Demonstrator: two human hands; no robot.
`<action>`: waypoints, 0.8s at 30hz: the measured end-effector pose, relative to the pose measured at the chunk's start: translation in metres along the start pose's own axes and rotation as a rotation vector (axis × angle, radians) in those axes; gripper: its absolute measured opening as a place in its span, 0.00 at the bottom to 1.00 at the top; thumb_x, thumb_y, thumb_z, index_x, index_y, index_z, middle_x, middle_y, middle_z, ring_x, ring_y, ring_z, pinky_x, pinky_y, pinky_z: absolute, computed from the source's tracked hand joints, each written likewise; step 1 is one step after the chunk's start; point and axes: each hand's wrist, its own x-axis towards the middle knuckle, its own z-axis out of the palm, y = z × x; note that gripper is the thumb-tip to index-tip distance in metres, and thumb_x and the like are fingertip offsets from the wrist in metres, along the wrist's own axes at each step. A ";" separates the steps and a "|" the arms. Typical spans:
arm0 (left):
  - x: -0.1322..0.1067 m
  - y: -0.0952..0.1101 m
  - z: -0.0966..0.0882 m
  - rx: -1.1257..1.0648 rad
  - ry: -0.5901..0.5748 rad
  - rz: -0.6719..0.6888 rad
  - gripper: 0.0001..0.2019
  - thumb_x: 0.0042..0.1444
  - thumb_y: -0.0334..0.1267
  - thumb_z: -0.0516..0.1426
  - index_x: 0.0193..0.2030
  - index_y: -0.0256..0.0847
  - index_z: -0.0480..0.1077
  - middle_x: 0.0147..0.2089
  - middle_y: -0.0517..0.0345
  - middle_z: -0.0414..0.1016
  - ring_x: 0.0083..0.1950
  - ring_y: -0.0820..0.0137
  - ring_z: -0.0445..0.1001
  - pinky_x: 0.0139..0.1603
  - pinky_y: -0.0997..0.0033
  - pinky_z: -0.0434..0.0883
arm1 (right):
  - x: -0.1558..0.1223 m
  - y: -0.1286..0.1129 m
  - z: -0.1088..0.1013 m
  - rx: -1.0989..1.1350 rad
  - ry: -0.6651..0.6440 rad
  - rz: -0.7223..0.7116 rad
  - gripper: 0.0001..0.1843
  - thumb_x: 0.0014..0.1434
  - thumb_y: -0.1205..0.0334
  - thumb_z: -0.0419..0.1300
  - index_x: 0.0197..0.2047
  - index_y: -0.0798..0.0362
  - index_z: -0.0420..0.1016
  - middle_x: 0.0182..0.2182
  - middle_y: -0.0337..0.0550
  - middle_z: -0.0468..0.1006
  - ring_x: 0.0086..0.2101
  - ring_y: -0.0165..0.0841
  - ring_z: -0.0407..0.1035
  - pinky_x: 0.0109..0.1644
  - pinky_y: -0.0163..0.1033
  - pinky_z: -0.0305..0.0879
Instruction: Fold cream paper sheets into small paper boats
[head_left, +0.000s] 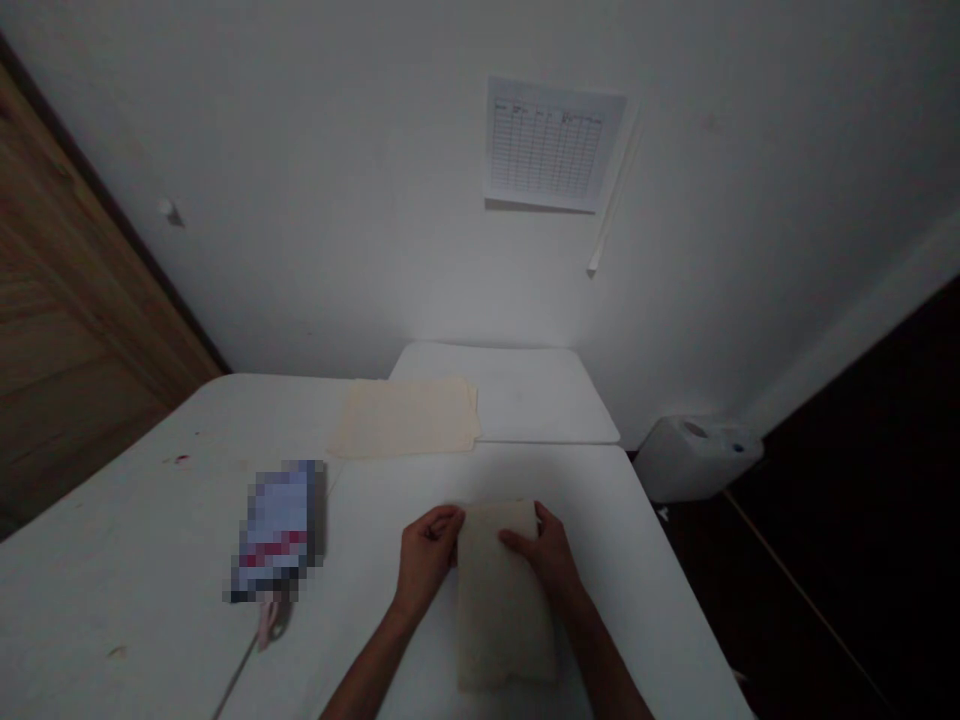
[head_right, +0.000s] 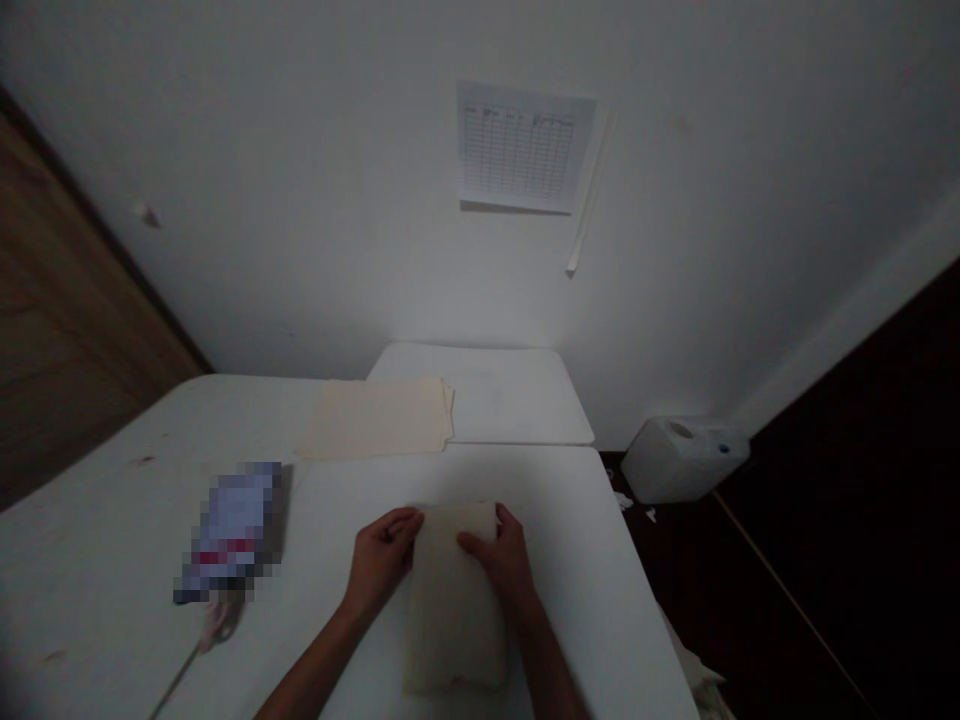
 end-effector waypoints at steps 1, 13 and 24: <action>0.000 0.000 0.000 0.000 -0.001 0.001 0.20 0.45 0.53 0.64 0.33 0.37 0.75 0.21 0.60 0.73 0.16 0.77 0.62 0.15 0.79 0.58 | 0.000 0.000 0.000 0.008 -0.016 -0.005 0.28 0.41 0.55 0.72 0.45 0.55 0.70 0.37 0.49 0.80 0.35 0.41 0.75 0.36 0.41 0.72; 0.007 -0.003 -0.005 0.056 -0.021 0.053 0.20 0.46 0.54 0.64 0.33 0.35 0.75 0.20 0.60 0.72 0.17 0.77 0.62 0.16 0.79 0.57 | 0.014 0.008 -0.004 0.079 -0.020 0.053 0.28 0.44 0.49 0.70 0.45 0.56 0.72 0.37 0.51 0.80 0.34 0.41 0.75 0.36 0.41 0.71; 0.009 0.004 -0.009 0.062 -0.001 0.046 0.23 0.44 0.55 0.64 0.34 0.34 0.76 0.18 0.61 0.70 0.16 0.77 0.60 0.15 0.78 0.57 | 0.020 0.006 -0.007 0.049 -0.017 0.028 0.28 0.41 0.41 0.69 0.36 0.58 0.78 0.33 0.50 0.81 0.31 0.41 0.74 0.35 0.41 0.69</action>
